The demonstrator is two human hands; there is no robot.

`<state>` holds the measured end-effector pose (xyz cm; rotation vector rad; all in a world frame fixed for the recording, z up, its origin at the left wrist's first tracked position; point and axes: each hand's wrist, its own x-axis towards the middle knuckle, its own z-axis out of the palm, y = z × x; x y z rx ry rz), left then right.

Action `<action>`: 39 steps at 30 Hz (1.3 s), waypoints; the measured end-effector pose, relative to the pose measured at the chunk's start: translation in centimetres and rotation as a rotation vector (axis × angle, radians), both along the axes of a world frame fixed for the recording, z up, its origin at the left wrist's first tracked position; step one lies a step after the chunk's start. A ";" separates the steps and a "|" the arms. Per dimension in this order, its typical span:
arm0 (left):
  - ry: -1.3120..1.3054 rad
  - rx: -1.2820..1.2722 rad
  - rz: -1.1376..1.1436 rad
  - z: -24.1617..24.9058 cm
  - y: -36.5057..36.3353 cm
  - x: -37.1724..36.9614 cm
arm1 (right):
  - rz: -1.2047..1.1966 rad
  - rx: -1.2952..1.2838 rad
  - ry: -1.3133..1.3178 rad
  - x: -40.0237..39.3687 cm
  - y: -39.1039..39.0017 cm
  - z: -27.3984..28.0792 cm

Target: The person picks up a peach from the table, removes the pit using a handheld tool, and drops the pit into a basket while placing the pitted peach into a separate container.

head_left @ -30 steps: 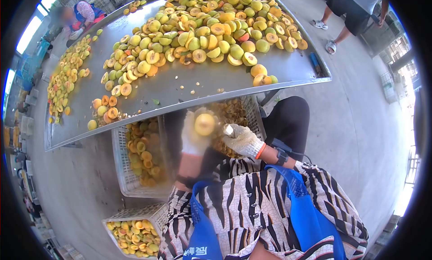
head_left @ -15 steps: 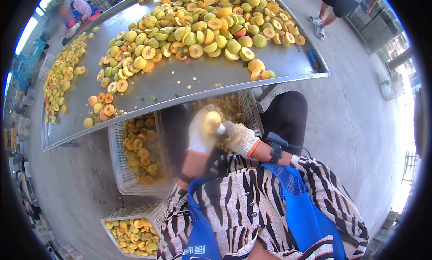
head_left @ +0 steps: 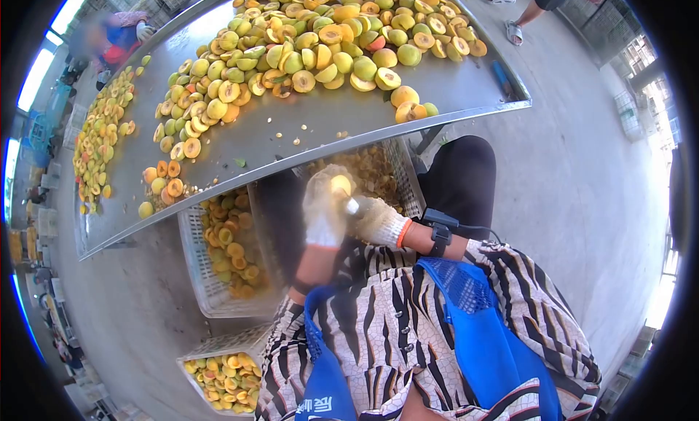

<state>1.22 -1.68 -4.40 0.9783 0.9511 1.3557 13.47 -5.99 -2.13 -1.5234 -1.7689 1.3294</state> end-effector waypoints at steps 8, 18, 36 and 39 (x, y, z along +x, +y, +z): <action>-0.178 -0.289 -0.295 4.3 0.8 -0.9 | 0.016 0.030 0.075 1.0 -0.1 0.5; -0.040 -0.174 -0.071 1.9 0.9 0.8 | 0.114 -0.273 0.213 1.9 -0.7 3.2; -0.169 -0.196 -0.244 1.7 0.8 -0.4 | 0.265 -0.311 0.481 2.7 -1.0 -2.0; -0.269 -0.255 -0.322 0.2 1.1 -0.5 | 0.222 -0.386 0.359 2.1 -1.0 -1.3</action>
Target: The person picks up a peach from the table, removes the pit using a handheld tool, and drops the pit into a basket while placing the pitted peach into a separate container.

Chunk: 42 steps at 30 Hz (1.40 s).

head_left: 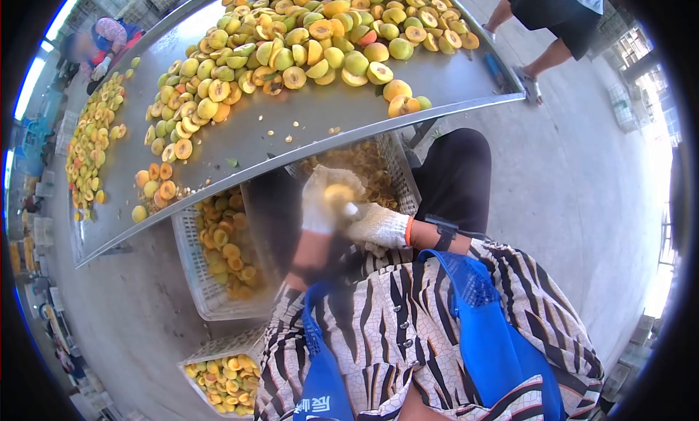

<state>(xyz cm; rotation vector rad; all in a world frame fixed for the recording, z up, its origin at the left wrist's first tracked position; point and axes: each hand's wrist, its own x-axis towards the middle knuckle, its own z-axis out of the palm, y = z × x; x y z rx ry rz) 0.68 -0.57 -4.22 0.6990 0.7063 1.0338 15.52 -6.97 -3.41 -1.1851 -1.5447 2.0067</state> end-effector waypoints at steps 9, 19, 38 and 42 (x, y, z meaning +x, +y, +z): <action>-0.306 -0.278 0.072 -0.7 -0.2 0.9 | -0.002 0.207 -0.189 -0.2 -0.1 1.6; -0.049 -0.017 0.079 0.0 -0.4 0.8 | -0.143 0.425 -0.575 -1.7 -0.5 1.3; -0.010 0.156 0.546 2.8 0.6 -8.6 | -0.172 0.242 -0.836 -0.3 1.8 5.4; 1.085 0.400 0.961 3.7 0.6 -16.5 | -0.370 0.323 -0.716 0.4 1.9 2.7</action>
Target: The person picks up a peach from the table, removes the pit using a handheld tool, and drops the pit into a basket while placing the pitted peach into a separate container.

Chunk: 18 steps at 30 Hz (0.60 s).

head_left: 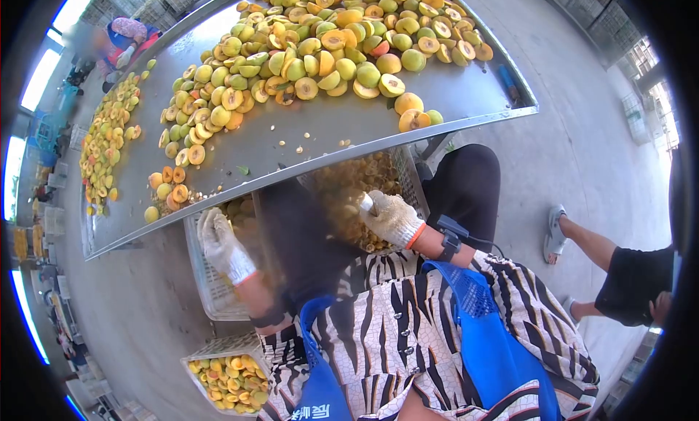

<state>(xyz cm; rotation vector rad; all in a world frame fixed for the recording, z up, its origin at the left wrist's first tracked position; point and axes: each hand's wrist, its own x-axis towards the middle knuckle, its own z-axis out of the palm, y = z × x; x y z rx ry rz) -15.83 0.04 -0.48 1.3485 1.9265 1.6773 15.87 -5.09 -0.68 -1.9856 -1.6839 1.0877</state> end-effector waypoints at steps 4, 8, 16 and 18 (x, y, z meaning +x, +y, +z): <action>-0.118 -0.050 -0.051 3.5 0.1 3.6 | -0.037 0.005 0.208 0.4 0.0 0.0; -0.161 -0.090 -0.560 3.0 3.5 13.3 | 0.042 0.001 0.183 1.3 -0.5 -1.3; 0.557 -0.438 -1.063 0.2 11.7 32.7 | 0.163 -0.118 0.161 1.8 -1.1 -5.4; 0.479 -0.532 -1.054 0.2 12.7 34.0 | 0.140 -0.097 0.172 1.8 -1.1 -5.9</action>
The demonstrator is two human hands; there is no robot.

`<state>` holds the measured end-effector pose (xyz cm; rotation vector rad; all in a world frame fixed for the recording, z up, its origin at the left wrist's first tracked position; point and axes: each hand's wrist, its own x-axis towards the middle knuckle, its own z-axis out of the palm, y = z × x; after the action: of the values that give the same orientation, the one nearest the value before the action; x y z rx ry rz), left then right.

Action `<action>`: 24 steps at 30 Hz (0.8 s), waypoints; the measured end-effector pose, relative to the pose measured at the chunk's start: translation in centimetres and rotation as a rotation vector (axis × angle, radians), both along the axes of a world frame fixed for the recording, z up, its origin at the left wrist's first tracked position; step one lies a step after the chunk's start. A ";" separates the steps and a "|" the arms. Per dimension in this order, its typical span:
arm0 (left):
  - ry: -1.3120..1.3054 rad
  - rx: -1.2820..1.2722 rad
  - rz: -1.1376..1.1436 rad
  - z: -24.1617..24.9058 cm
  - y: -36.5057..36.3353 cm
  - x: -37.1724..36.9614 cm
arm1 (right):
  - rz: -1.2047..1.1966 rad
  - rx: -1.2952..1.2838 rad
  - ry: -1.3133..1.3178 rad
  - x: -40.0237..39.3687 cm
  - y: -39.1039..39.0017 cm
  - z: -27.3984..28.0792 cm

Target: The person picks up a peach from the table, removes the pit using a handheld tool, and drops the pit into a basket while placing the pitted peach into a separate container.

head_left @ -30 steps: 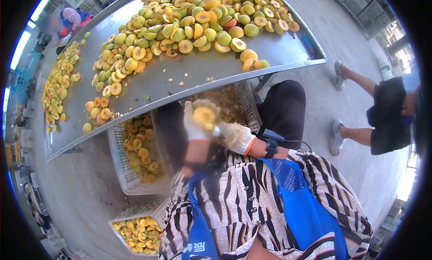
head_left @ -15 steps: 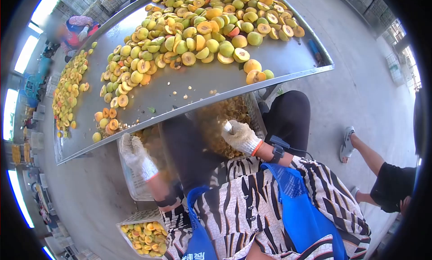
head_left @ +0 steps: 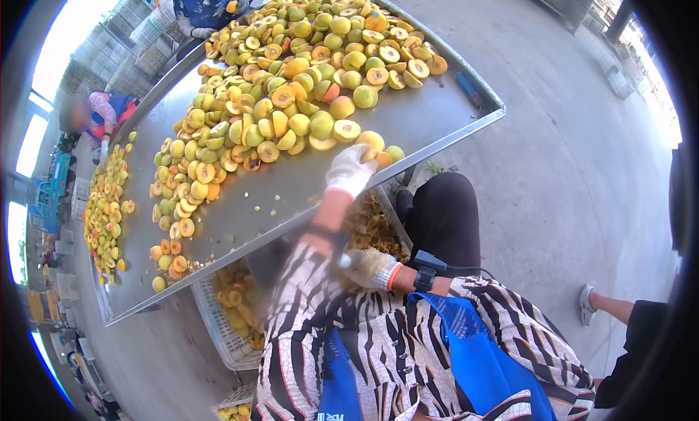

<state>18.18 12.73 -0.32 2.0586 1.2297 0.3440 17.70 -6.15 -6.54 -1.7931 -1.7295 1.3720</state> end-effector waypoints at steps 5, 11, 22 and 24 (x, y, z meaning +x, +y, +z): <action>-0.602 -0.404 0.293 1.2 -0.5 -2.7 | 0.054 -0.080 -0.069 1.0 0.1 3.1; -1.565 -1.094 0.684 0.8 -3.8 -13.9 | -0.408 0.069 0.075 0.9 1.0 6.2; -1.344 -0.605 0.537 -3.7 -11.3 -16.2 | -0.203 0.415 -0.016 -2.0 2.1 10.1; -1.207 -0.524 0.535 -4.0 -11.7 -16.3 | -0.190 0.486 -0.015 -2.2 1.7 9.0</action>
<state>1.92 1.01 -4.37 0.7344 0.8787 1.1490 15.53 -4.43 2.51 -1.6374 -1.6663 0.7779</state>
